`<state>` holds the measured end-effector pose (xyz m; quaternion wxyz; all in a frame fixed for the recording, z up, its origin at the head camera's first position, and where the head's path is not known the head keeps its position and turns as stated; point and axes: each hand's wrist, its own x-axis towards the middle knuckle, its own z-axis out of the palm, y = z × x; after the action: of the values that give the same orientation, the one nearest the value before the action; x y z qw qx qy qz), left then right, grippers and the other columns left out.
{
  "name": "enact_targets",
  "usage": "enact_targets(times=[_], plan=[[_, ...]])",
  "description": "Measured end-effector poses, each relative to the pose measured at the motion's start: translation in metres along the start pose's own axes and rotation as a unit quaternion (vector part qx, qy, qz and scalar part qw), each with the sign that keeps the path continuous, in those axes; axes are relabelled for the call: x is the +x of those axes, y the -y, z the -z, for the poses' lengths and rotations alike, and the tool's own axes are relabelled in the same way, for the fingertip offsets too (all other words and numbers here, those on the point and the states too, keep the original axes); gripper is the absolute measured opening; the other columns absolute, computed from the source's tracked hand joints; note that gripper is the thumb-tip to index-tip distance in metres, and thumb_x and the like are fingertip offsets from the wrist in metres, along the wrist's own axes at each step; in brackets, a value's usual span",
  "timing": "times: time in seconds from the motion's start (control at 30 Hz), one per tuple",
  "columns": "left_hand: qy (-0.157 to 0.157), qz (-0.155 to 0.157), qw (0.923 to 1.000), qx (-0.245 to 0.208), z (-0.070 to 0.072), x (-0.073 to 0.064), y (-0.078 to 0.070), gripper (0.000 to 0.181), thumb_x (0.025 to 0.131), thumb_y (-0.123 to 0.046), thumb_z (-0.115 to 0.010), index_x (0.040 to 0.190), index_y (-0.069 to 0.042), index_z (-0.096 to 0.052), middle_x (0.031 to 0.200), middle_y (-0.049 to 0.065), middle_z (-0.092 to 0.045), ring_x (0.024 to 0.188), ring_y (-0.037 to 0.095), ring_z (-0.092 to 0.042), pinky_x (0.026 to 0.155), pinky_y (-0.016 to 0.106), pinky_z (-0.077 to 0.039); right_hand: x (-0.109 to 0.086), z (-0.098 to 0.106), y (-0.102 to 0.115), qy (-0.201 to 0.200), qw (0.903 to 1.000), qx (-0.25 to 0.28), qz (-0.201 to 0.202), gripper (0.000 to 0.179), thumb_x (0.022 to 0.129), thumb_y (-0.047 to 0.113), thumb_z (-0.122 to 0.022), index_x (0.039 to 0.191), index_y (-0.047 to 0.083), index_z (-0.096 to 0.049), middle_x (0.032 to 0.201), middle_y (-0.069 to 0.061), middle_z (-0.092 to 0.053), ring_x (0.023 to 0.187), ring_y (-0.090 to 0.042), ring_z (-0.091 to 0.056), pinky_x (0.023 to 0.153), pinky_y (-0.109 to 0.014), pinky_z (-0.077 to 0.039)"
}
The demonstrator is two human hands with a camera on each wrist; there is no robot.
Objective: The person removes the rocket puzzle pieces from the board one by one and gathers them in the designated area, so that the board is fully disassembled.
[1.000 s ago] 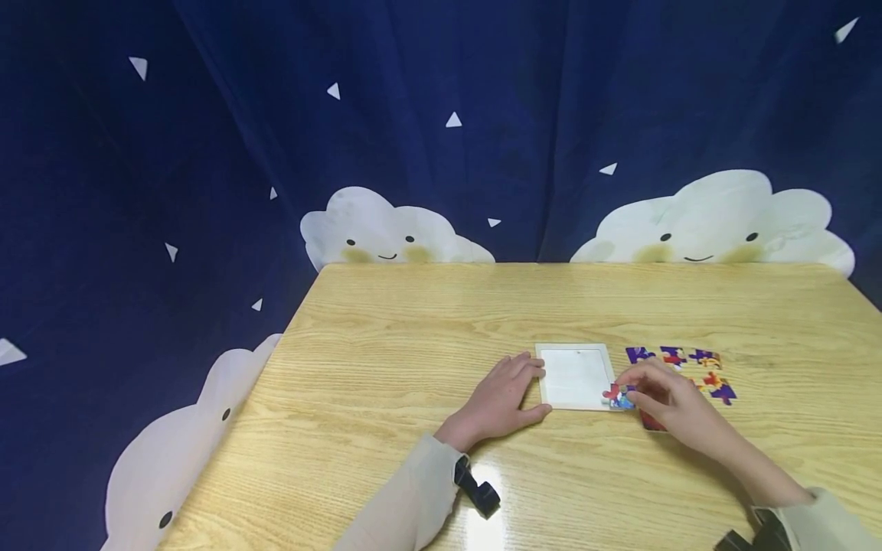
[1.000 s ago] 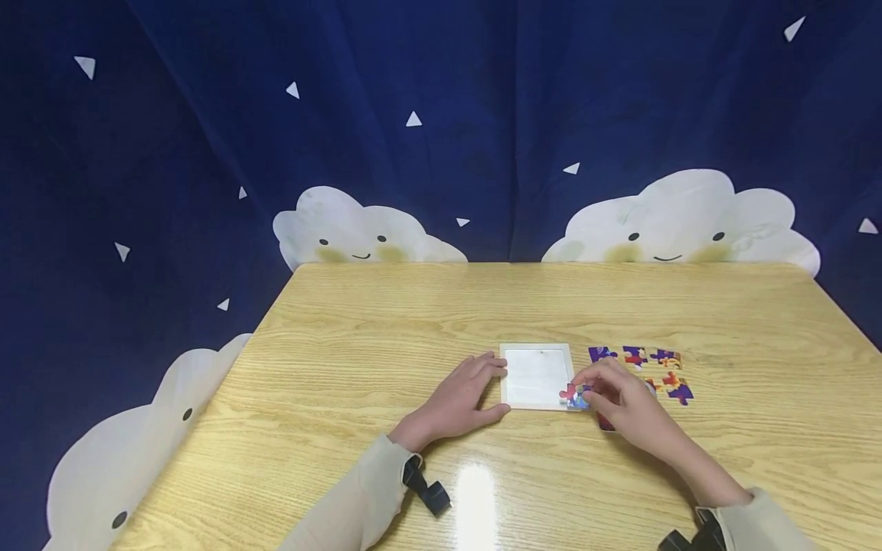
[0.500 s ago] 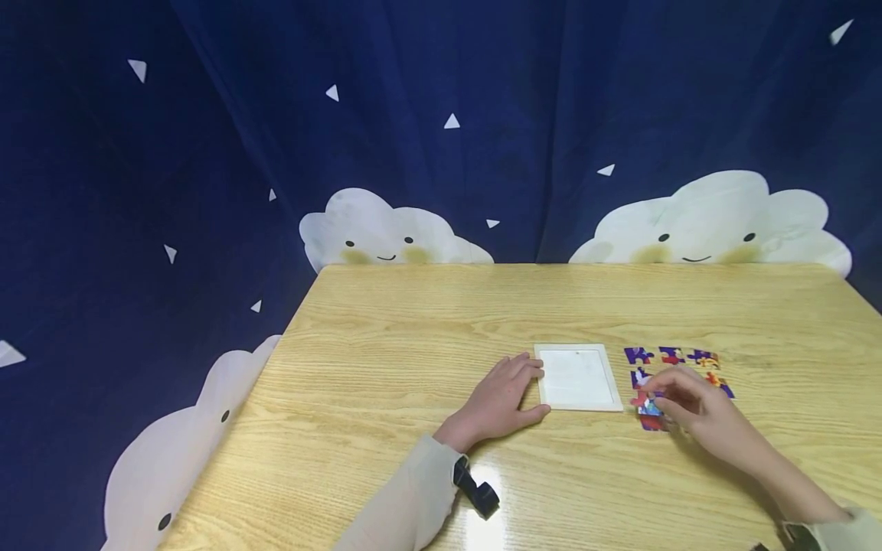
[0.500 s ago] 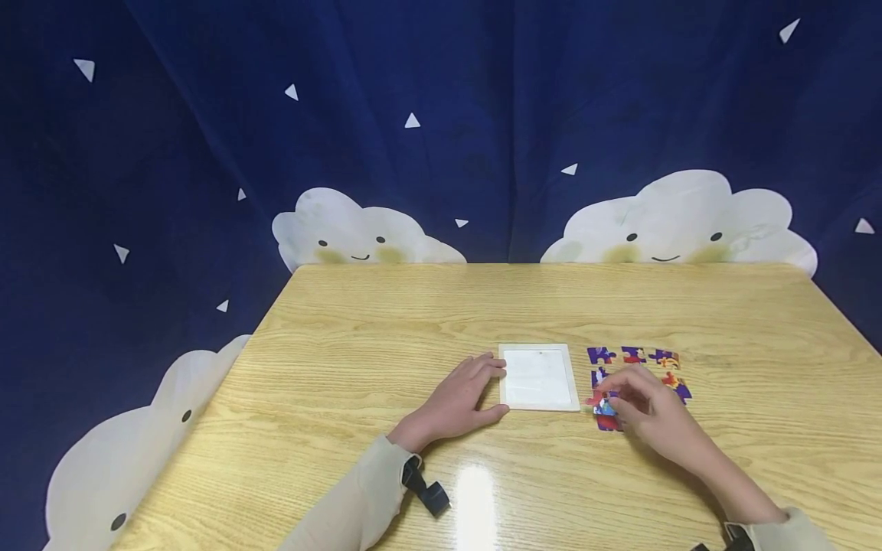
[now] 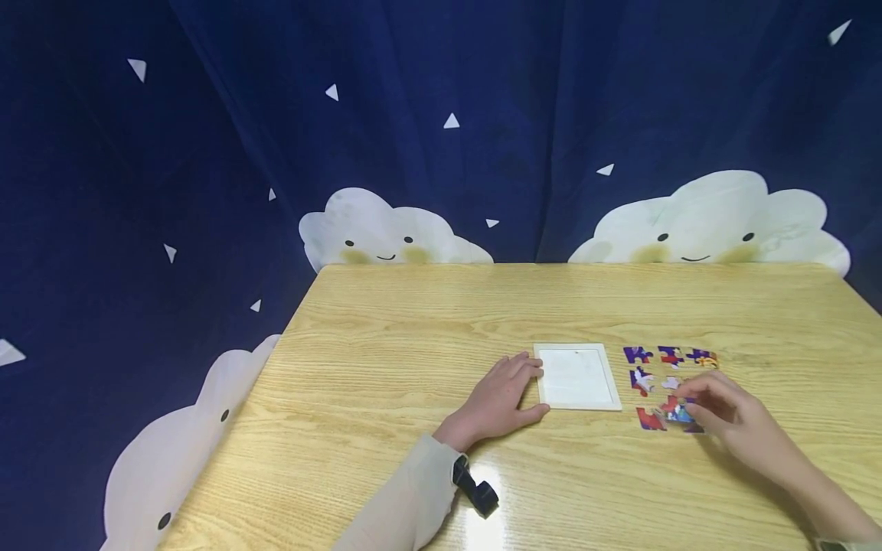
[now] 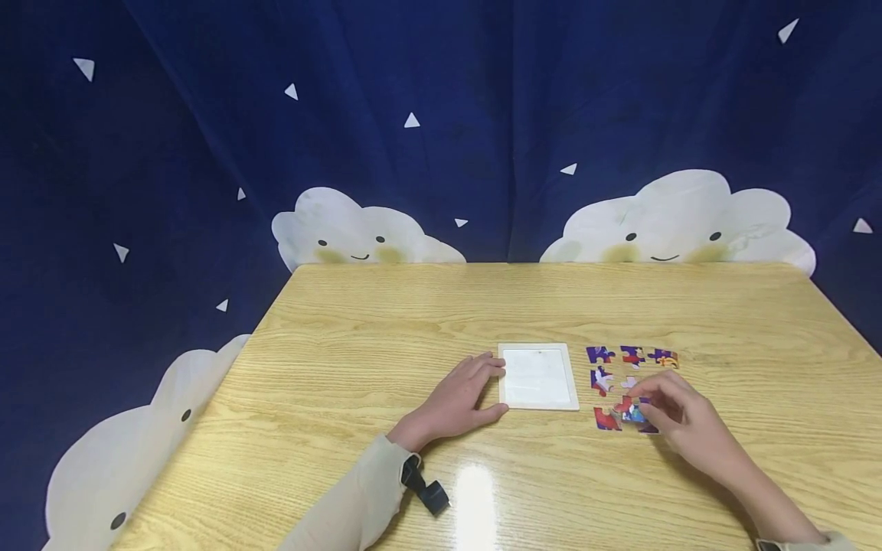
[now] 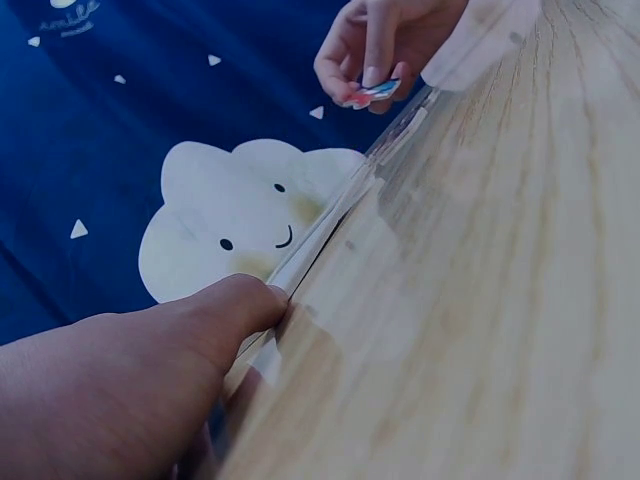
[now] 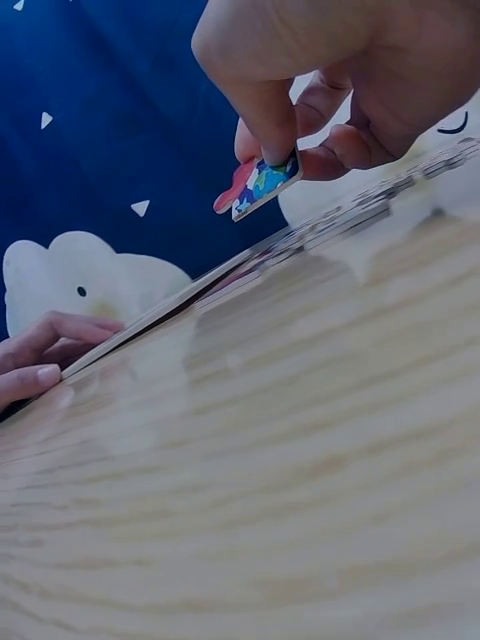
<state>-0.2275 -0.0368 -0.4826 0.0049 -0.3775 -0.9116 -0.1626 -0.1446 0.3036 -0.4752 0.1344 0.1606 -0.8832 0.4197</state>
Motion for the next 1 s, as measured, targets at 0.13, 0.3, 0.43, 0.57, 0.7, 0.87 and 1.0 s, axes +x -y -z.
enact_targets(times=[0.13, 0.3, 0.43, 0.57, 0.7, 0.87, 1.0], plan=[[0.000, -0.001, 1.0000, 0.000, -0.001, 0.000, 0.001, 0.057, 0.095, -0.047, -0.055, 0.139, -0.013, -0.047, 0.152, 0.000, -0.044, 0.150, 0.020, -0.029, 0.125, 0.036, -0.020, -0.005, 0.006, -0.006, -0.007, 0.9999, -0.005, -0.011, 0.024, 0.088, -0.012, -0.060, 0.104, 0.004, -0.065, 0.100, 0.018, -0.058, 0.093, 0.013, -0.054, 0.082, 0.002, -0.042], [0.000, -0.002, 1.0000, 0.001, -0.002, 0.000, 0.002, 0.057, 0.095, -0.048, -0.055, 0.139, -0.013, -0.047, 0.153, -0.001, -0.043, 0.150, 0.020, -0.029, 0.125, 0.036, -0.020, -0.010, 0.013, -0.012, -0.015, 0.9997, -0.012, -0.018, 0.023, 0.087, -0.013, -0.061, 0.103, 0.003, -0.066, 0.100, 0.020, -0.058, 0.093, 0.015, -0.053, 0.082, 0.003, -0.039], [0.001, -0.001, 1.0000, 0.002, -0.002, 0.000, 0.001, 0.057, 0.095, -0.048, -0.055, 0.140, -0.013, -0.047, 0.153, -0.001, -0.042, 0.150, 0.019, -0.029, 0.125, 0.036, -0.019, -0.015, 0.017, -0.018, -0.026, 0.9990, -0.029, -0.023, 0.023, 0.086, -0.013, -0.061, 0.101, 0.004, -0.066, 0.099, 0.023, -0.057, 0.092, 0.016, -0.052, 0.081, 0.004, -0.039], [0.002, 0.001, 1.0000, 0.001, -0.001, 0.000, 0.001, 0.058, 0.095, -0.048, -0.054, 0.140, -0.013, -0.046, 0.154, -0.001, -0.041, 0.150, 0.019, -0.028, 0.125, 0.036, -0.019, -0.018, 0.022, -0.024, -0.035, 0.9986, -0.027, -0.028, 0.022, 0.086, -0.014, -0.060, 0.100, 0.002, -0.066, 0.099, 0.025, -0.057, 0.093, 0.018, -0.051, 0.080, 0.004, -0.039], [0.004, 0.000, 1.0000, -0.004, -0.001, 0.000, 0.001, 0.057, 0.096, -0.048, -0.054, 0.140, -0.013, -0.047, 0.153, -0.001, -0.042, 0.150, 0.019, -0.028, 0.125, 0.035, -0.019, -0.022, 0.027, -0.030, -0.033, 0.9982, -0.031, -0.038, 0.019, 0.088, -0.012, -0.060, 0.100, 0.002, -0.065, 0.099, 0.027, -0.056, 0.092, 0.019, -0.050, 0.077, 0.003, -0.039], [0.004, 0.000, 1.0000, -0.005, -0.001, 0.000, 0.001, 0.057, 0.096, -0.048, -0.055, 0.140, -0.012, -0.047, 0.153, -0.001, -0.043, 0.150, 0.019, -0.028, 0.125, 0.035, -0.019, -0.026, 0.033, -0.038, -0.033, 0.9965, -0.053, -0.056, 0.019, 0.088, -0.011, -0.061, 0.100, 0.003, -0.065, 0.100, 0.032, -0.053, 0.093, 0.022, -0.047, 0.075, 0.003, -0.038], [0.004, 0.002, 1.0000, -0.005, -0.001, 0.000, 0.001, 0.058, 0.095, -0.048, -0.055, 0.140, -0.012, -0.047, 0.154, -0.001, -0.042, 0.150, 0.019, -0.028, 0.125, 0.035, -0.019, -0.029, 0.036, -0.043, -0.032, 0.9939, -0.072, -0.077, 0.016, 0.089, -0.010, -0.060, 0.099, 0.003, -0.064, 0.100, 0.037, -0.051, 0.093, 0.025, -0.044, 0.074, 0.004, -0.036]])
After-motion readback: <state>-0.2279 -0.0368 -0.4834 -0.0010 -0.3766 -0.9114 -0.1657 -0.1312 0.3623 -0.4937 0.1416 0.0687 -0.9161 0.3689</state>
